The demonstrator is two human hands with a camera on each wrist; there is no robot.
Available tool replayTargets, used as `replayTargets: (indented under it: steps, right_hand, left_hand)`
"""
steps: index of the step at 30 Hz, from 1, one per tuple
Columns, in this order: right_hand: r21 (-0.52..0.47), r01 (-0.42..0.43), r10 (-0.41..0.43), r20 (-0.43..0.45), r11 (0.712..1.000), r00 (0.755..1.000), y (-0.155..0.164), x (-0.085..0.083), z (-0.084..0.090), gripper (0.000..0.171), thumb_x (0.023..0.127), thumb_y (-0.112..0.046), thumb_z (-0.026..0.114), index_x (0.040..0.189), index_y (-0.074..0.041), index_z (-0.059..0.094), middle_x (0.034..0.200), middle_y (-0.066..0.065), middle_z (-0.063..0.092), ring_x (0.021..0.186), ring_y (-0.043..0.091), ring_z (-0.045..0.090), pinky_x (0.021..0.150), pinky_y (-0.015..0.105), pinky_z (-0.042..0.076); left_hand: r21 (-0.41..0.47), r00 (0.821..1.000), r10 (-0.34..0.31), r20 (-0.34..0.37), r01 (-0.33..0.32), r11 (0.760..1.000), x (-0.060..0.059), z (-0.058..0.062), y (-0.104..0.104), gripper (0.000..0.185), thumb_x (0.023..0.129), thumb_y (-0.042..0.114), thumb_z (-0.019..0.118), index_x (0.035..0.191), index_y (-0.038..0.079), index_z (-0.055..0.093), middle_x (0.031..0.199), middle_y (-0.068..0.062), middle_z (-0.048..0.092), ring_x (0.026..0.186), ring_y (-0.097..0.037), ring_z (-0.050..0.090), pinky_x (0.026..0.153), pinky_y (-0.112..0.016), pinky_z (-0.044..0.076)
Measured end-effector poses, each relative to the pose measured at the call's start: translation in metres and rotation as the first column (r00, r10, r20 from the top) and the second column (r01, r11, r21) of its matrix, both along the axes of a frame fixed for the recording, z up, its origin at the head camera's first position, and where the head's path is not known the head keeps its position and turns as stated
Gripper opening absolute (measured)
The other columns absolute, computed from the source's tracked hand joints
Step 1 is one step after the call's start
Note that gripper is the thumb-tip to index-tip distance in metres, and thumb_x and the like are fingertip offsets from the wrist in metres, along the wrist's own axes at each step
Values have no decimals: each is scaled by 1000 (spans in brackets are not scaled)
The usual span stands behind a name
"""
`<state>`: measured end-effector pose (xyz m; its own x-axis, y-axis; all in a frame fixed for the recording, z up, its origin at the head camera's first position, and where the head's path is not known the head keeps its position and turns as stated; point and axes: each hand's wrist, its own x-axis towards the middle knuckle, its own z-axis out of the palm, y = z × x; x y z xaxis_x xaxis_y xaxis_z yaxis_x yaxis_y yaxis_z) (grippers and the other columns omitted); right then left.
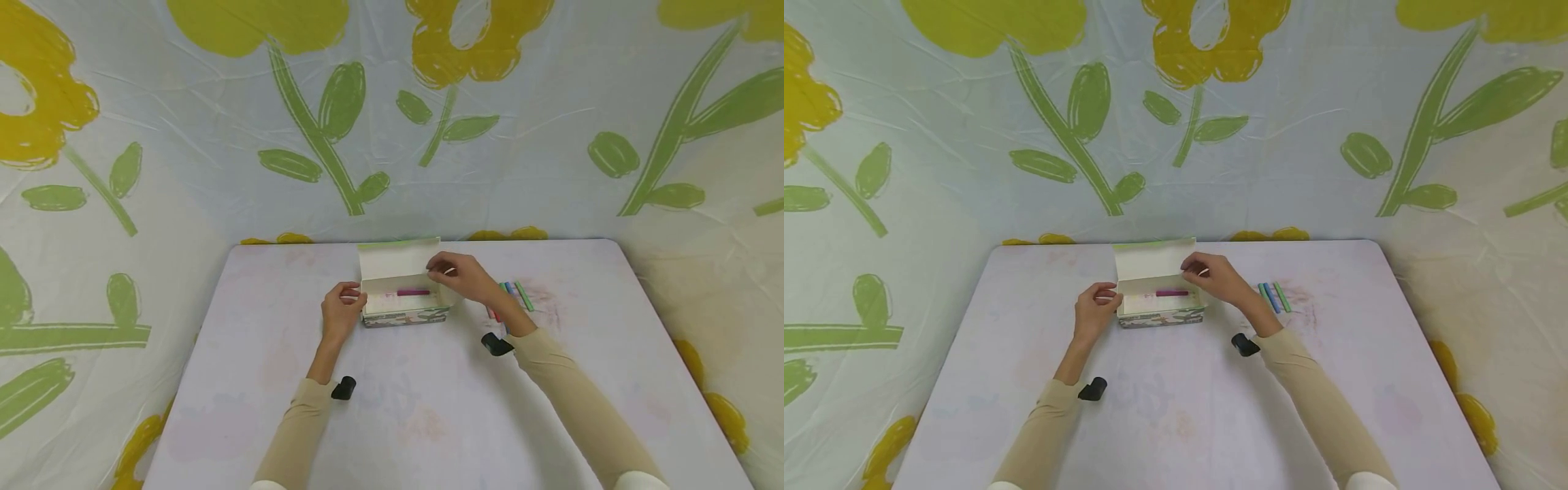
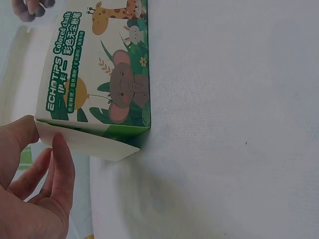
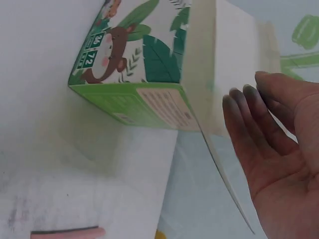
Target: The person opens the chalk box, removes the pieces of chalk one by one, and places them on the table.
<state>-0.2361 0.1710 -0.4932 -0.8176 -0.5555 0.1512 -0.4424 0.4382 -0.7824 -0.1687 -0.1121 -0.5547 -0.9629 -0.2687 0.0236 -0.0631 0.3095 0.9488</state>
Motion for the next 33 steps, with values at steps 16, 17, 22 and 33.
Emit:
replayTargets:
  steps: [16, 17, 22, 33]
  right_hand:
    - [299, -292, 271, 113, 908, 956, -36, -9, -22, 16, 96, -2, 70, 110, 6, 68, 98, 10, 69, 88, 20, 62, 81, 33, 53]
    - [330, -311, 288, 116, 891, 950, -38, -9, -22, 16, 96, -2, 70, 109, 6, 67, 98, 11, 69, 88, 20, 60, 81, 33, 52]
    - [451, -336, 302, 148, 827, 942, -50, -9, -21, 16, 94, -3, 73, 107, 4, 69, 98, 11, 69, 89, 19, 61, 84, 34, 53]
    - [599, -350, 265, 229, 720, 937, -64, -11, -23, 11, 95, 5, 65, 96, -3, 72, 93, 5, 67, 85, 14, 56, 79, 30, 53]
  left_hand:
    - [9, 1000, 1, 8, -1, 1000, -1, -1, 2, 27, 89, 5, 77, 114, -3, 72, 94, -14, 72, 85, -29, 70, 65, -27, 56]
    - [9, 1000, 1, 7, -1, 1000, -1, -1, 2, 26, 89, 5, 77, 113, -3, 72, 95, -14, 72, 85, -29, 70, 65, -27, 56]
    - [13, 1000, 2, -2, -2, 1000, -1, -1, 2, 26, 89, 4, 77, 113, -4, 72, 95, -15, 72, 85, -30, 69, 64, -26, 55]
    - [-10, 999, 33, 4, -33, 999, 2, 1, 3, 26, 89, 6, 78, 113, -3, 72, 92, -13, 72, 83, -27, 69, 64, -27, 56]
